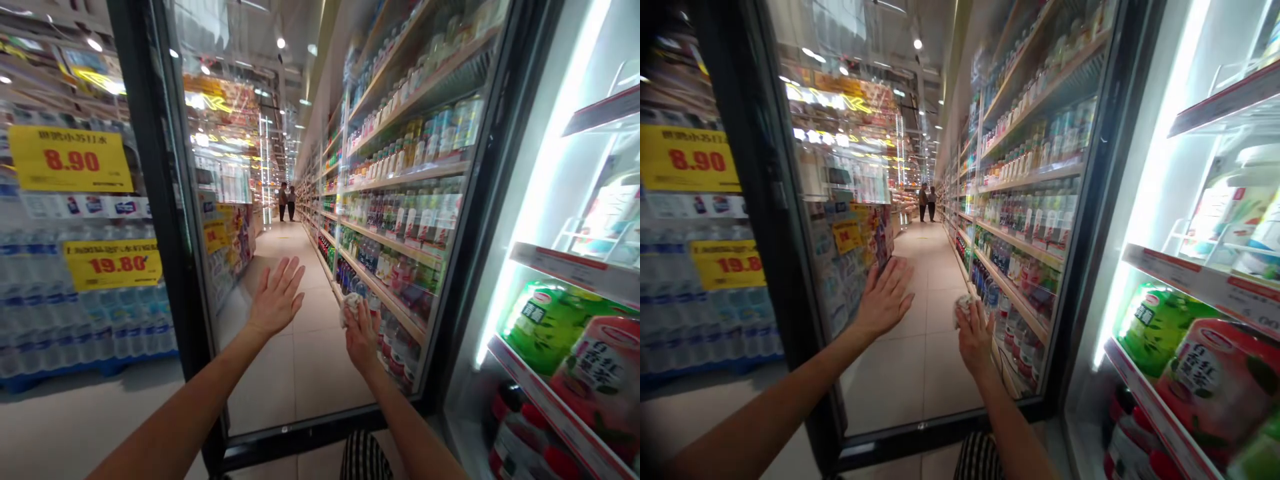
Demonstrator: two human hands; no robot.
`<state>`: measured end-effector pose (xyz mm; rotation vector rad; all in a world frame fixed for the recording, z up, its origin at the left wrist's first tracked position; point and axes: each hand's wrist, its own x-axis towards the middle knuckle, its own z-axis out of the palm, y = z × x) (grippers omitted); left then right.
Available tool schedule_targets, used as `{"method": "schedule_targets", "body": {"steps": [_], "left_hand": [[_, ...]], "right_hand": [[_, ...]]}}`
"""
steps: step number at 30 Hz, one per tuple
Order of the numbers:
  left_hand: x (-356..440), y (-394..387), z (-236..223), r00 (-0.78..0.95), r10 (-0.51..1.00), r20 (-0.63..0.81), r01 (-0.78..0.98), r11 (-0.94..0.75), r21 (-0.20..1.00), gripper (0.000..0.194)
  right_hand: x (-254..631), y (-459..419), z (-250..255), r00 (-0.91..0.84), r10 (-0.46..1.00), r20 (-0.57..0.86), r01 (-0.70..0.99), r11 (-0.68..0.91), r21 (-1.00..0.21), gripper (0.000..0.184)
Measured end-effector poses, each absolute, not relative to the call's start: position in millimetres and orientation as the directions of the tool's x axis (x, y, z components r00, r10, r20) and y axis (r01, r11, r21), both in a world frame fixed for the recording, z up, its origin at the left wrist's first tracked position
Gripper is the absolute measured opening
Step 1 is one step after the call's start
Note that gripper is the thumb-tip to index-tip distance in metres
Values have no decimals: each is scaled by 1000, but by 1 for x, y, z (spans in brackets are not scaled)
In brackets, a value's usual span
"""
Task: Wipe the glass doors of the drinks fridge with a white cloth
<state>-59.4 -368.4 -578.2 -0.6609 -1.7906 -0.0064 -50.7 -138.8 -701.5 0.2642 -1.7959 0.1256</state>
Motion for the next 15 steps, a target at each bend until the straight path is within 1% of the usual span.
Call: {"method": "schedule_targets", "body": {"steps": [1, 2, 4, 5, 6, 7, 8, 9, 12, 13, 14, 15], "left_hand": [[-59, -369, -578, -170, 429, 887, 435, 840, -323, 68], [-59, -369, -578, -169, 430, 887, 433, 841, -325, 68], [-59, -368, -579, -162, 428, 889, 428, 842, -327, 68], [-60, -368, -579, -157, 426, 891, 426, 843, -328, 68], [-60, -368, -579, -152, 422, 894, 424, 845, -327, 69], [-60, -367, -579, -149, 419, 896, 422, 846, -326, 69], [-60, -367, -579, -148, 418, 896, 421, 846, -326, 70], [-60, -367, -579, -147, 418, 896, 423, 846, -326, 70], [-60, -367, -579, -151, 420, 895, 437, 840, -321, 70], [-60, -367, -578, -152, 419, 895, 441, 839, -318, 69], [-60, -367, -578, -155, 418, 895, 443, 839, -315, 68], [-60, -368, -578, -160, 419, 894, 443, 840, -314, 68]], "right_hand": [[-52, -123, -697, -203, -45, 978, -205, 979, 2, 56], [-53, -105, -691, -183, 55, 982, -154, 984, -84, 55], [-55, -75, -677, -130, 286, 949, -56, 954, -295, 55], [-56, -66, -671, -104, 374, 922, -27, 925, -379, 55], [-57, -63, -666, -89, 422, 902, -14, 905, -425, 54], [-58, -65, -663, -85, 423, 902, -18, 905, -425, 55], [-58, -73, -662, -90, 381, 920, -36, 922, -385, 55], [-59, -84, -664, -103, 304, 947, -64, 948, -312, 55], [-60, -118, -673, -145, 14, 989, -158, 987, -37, 59], [-60, -124, -676, -146, -51, 988, -174, 984, 25, 60], [-61, -126, -676, -142, -85, 986, -177, 982, 59, 60], [-61, -123, -675, -137, -87, 987, -171, 983, 63, 60]]}}
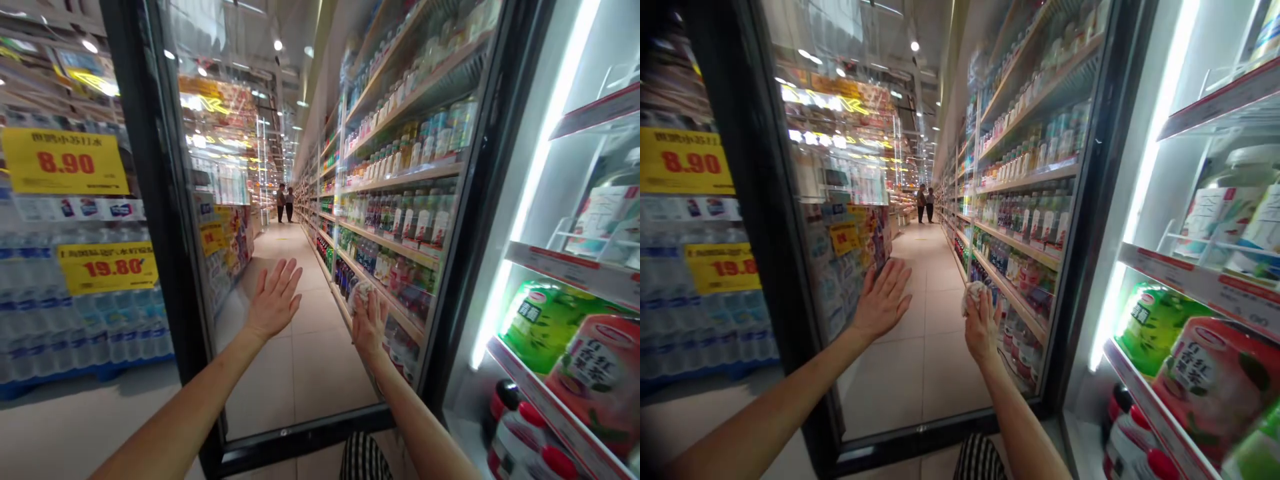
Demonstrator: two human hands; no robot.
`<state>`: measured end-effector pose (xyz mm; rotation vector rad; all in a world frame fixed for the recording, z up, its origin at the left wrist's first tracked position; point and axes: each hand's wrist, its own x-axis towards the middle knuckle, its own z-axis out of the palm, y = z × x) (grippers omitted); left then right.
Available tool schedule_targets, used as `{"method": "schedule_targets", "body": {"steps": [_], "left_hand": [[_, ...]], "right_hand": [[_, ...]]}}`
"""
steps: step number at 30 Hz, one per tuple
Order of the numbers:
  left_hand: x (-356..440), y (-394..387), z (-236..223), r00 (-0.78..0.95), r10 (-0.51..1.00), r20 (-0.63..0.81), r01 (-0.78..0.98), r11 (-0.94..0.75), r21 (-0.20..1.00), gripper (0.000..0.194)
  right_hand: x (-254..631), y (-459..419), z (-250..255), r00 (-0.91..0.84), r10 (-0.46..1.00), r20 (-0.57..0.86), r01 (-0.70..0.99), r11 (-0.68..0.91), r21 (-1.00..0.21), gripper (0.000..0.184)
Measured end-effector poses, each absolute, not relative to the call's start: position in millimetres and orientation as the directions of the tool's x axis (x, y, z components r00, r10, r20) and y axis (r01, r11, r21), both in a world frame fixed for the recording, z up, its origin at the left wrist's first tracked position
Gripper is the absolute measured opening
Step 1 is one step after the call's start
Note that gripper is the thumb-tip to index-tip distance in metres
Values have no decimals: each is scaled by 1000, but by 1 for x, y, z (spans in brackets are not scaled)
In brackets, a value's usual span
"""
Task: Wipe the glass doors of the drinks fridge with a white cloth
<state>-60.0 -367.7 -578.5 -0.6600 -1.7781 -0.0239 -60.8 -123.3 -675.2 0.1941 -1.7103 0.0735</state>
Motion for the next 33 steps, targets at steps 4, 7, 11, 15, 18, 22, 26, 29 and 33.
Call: {"method": "schedule_targets", "body": {"steps": [4, 7, 11, 15, 18, 22, 26, 29, 33], "left_hand": [[-60, -368, -579, -168, 424, 890, 426, 845, -322, 66], [-60, -367, -579, -165, 424, 891, 420, 848, -325, 65], [-61, -367, -580, -158, 422, 893, 422, 846, -325, 66], [-61, -368, -579, -152, 426, 892, 421, 845, -332, 67], [-59, -368, -578, -162, 431, 888, 413, 847, -335, 65], [-59, -367, -578, -155, 421, 894, 418, 848, -327, 64], [-61, -366, -579, -145, 417, 897, 421, 847, -326, 66], [-61, -367, -580, -144, 416, 898, 418, 848, -325, 64], [-60, -368, -578, -145, 424, 894, 417, 845, -334, 64]], "right_hand": [[-62, -91, -654, -97, 193, 977, -93, 975, -202, 54], [-64, -85, -641, -76, 336, 939, -75, 937, -342, 53], [-64, -111, -648, -99, 115, 988, -139, 982, -128, 56], [-63, -106, -656, -140, -39, 989, -162, 987, 16, 56], [-63, -73, -646, -116, 139, 983, -89, 985, -150, 53], [-65, -60, -623, -72, 384, 921, -81, 918, -389, 55], [-66, -103, -614, -88, 110, 990, -163, 979, -123, 55], [-67, -115, -612, -50, -44, 998, -178, 983, 34, 52], [-68, -70, -603, -69, 157, 985, -120, 979, -165, 48]]}}
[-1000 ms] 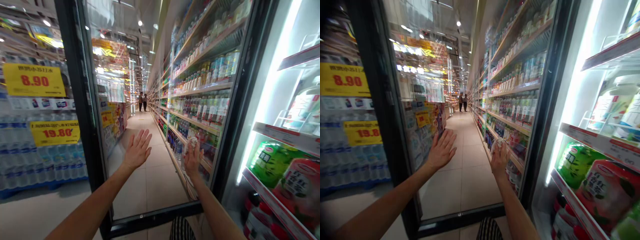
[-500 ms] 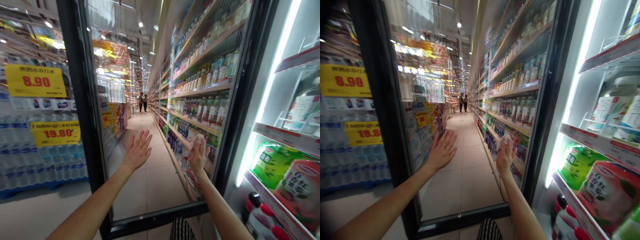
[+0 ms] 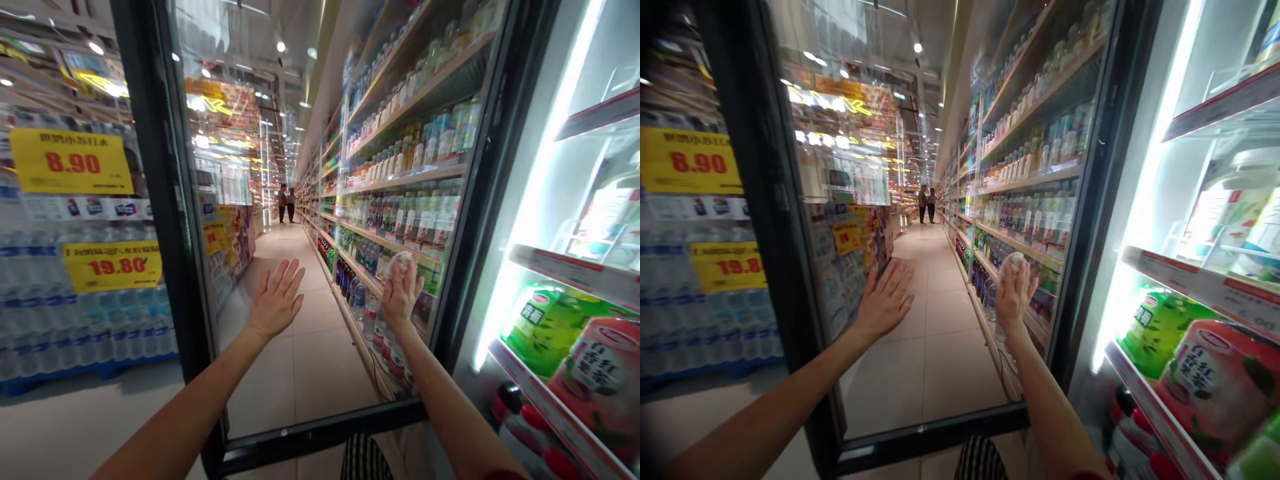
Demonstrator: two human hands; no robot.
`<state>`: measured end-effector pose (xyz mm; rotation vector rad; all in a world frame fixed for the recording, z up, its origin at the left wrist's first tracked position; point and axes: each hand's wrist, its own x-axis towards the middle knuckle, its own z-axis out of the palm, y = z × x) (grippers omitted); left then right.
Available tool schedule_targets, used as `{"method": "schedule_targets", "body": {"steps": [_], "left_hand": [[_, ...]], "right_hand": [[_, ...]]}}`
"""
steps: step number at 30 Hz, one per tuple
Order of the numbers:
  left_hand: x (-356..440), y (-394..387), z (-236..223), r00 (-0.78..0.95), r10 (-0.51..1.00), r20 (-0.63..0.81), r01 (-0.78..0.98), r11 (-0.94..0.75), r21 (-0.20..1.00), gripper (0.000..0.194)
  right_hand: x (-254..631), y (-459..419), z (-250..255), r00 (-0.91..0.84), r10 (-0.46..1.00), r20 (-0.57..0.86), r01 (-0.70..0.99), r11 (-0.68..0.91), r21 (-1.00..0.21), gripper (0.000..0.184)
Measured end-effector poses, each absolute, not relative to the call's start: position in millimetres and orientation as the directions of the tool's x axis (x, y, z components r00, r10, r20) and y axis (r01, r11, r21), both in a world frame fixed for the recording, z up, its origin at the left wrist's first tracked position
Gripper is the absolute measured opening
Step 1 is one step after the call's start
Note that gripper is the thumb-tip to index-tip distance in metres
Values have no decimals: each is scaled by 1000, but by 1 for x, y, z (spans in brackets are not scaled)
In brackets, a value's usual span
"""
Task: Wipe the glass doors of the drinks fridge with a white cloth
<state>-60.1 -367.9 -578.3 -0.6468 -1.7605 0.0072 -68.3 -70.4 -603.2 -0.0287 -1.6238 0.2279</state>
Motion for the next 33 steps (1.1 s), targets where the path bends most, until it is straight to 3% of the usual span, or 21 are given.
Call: {"method": "schedule_targets", "body": {"steps": [3, 5, 7, 11, 13, 15, 18, 20, 22, 26, 28, 30, 33], "left_hand": [[-60, -368, -578, -145, 422, 895, 420, 845, -331, 65], [-60, -367, -579, -143, 416, 898, 420, 847, -326, 65], [-61, -367, -580, -149, 414, 898, 420, 848, -321, 64], [-62, -366, -581, -158, 411, 898, 432, 846, -312, 63], [-62, -367, -580, -158, 410, 898, 438, 845, -308, 65], [-62, -368, -580, -157, 412, 898, 438, 844, -310, 65], [-62, -368, -580, -158, 419, 894, 434, 843, -318, 64], [-61, -367, -580, -156, 418, 895, 432, 844, -318, 64], [-61, -367, -580, -156, 415, 896, 431, 845, -316, 63], [-61, -367, -580, -162, 419, 894, 427, 846, -319, 64], [-60, -368, -579, -164, 420, 893, 428, 845, -320, 64], [-59, -369, -578, -165, 425, 890, 430, 843, -323, 64], [-58, -370, -577, -160, 436, 886, 430, 838, -335, 64]], "right_hand": [[-70, -38, -592, -36, 455, 890, -77, 886, -457, 51], [-72, -40, -589, -12, 486, 874, -85, 870, -485, 51], [-71, -58, -592, -12, 352, 936, -114, 929, -351, 50], [-68, -94, -605, -55, -71, 996, -189, 980, 60, 47], [-67, -89, -606, -66, -167, 984, -196, 969, 152, 48], [-69, -71, -601, -55, -90, 994, -160, 984, 81, 47], [-75, -46, -585, 23, 237, 971, -93, 968, -234, 48], [-77, -49, -577, 61, 342, 938, -88, 938, -336, 49], [-76, -70, -577, 40, 253, 967, -111, 963, -247, 49], [-67, -122, -595, -70, -216, 974, -225, 955, 195, 46], [-66, -126, -600, -87, -323, 942, -248, 923, 293, 43], [-68, -108, -595, -90, -245, 965, -211, 952, 222, 42], [-75, -60, -572, -48, 182, 982, -108, 976, -187, 46]]}}
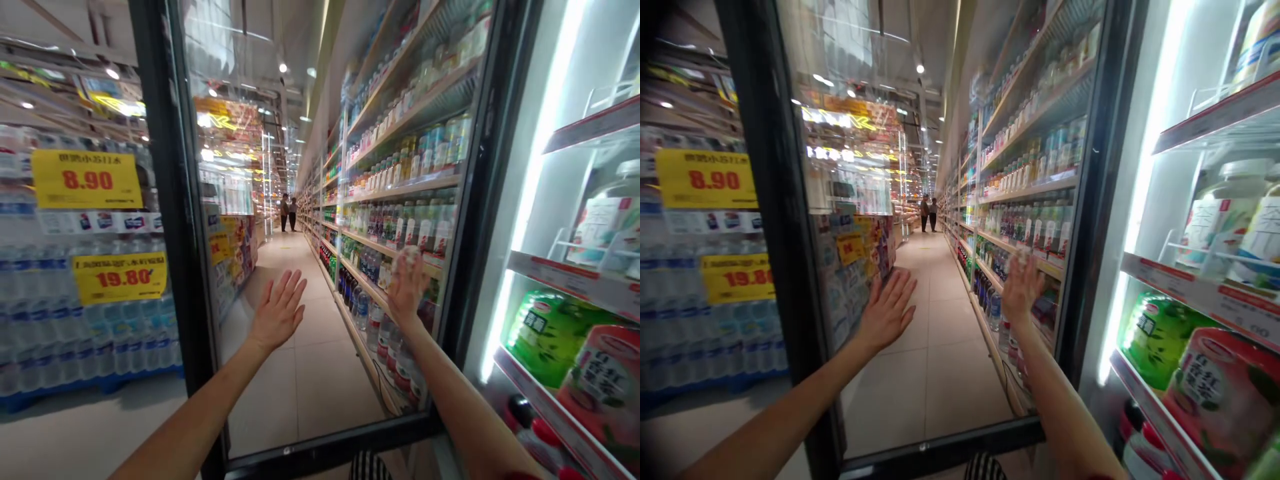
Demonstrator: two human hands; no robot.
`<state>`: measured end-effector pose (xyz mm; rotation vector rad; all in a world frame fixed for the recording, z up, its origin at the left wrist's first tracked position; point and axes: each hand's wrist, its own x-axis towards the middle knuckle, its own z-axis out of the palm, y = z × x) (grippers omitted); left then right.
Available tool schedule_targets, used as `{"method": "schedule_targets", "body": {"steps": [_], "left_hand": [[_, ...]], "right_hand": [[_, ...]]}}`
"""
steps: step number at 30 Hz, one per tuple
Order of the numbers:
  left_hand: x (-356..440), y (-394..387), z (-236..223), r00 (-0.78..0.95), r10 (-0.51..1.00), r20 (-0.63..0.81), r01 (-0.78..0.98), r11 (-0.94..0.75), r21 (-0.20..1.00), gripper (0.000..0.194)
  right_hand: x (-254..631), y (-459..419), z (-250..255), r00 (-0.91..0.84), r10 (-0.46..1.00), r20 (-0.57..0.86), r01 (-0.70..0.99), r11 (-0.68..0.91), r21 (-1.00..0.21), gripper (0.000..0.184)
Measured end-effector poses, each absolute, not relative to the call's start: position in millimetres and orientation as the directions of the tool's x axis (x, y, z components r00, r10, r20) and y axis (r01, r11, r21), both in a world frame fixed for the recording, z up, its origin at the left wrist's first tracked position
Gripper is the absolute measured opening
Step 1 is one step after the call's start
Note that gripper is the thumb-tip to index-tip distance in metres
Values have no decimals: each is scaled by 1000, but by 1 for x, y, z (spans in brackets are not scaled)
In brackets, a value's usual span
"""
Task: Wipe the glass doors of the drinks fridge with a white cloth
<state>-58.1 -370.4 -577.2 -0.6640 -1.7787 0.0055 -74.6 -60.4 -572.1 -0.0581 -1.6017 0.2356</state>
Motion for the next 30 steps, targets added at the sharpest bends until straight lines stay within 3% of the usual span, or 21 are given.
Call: {"method": "schedule_targets", "body": {"steps": [2, 4, 6, 10, 12, 14, 18, 20, 22, 25, 27, 29, 30], "left_hand": [[-58, -371, -577, -160, 438, 885, 426, 839, -338, 63], [-58, -371, -577, -160, 435, 886, 423, 841, -337, 63], [-58, -370, -578, -160, 431, 888, 424, 843, -332, 63], [-56, -371, -577, -164, 431, 888, 440, 837, -325, 62], [-53, -373, -573, -166, 446, 880, 453, 827, -334, 64], [-50, -376, -565, -152, 444, 883, 456, 824, -336, 66], [-50, -383, -535, -125, 365, 923, 424, 860, -283, 69], [-53, -386, -519, -127, 330, 935, 404, 878, -256, 67], [-59, -389, -508, -115, 306, 945, 379, 893, -243, 66], [-67, -392, -502, -93, 303, 948, 355, 900, -253, 66], [-70, -394, -502, -96, 310, 946, 358, 897, -257, 66], [-71, -395, -503, -108, 309, 945, 368, 896, -250, 66], [-71, -396, -504, -111, 309, 944, 371, 894, -249, 66]], "right_hand": [[-77, -39, -555, 2, 441, 898, -83, 895, -439, 49], [-78, -38, -545, 28, 496, 868, -97, 865, -492, 48], [-75, -57, -546, 30, 350, 936, -118, 932, -344, 46], [-69, -104, -566, -55, -143, 988, -176, 976, 131, 42], [-69, -105, -571, -78, -230, 970, -187, 959, 212, 43], [-71, -88, -567, -67, -136, 988, -160, 979, 124, 44], [-79, -52, -542, 24, 324, 946, -138, 938, -317, 48], [-80, -56, -534, 51, 414, 909, -157, 902, -402, 50], [-78, -74, -535, 33, 307, 951, -171, 939, -297, 49], [-72, -102, -549, -35, -64, 997, -201, 978, 56, 44], [-69, -102, -557, -79, -228, 971, -212, 955, 207, 41], [-69, -83, -557, -106, -197, 975, -187, 967, 175, 41], [-71, -70, -553, -99, -93, 991, -162, 984, 76, 42]]}}
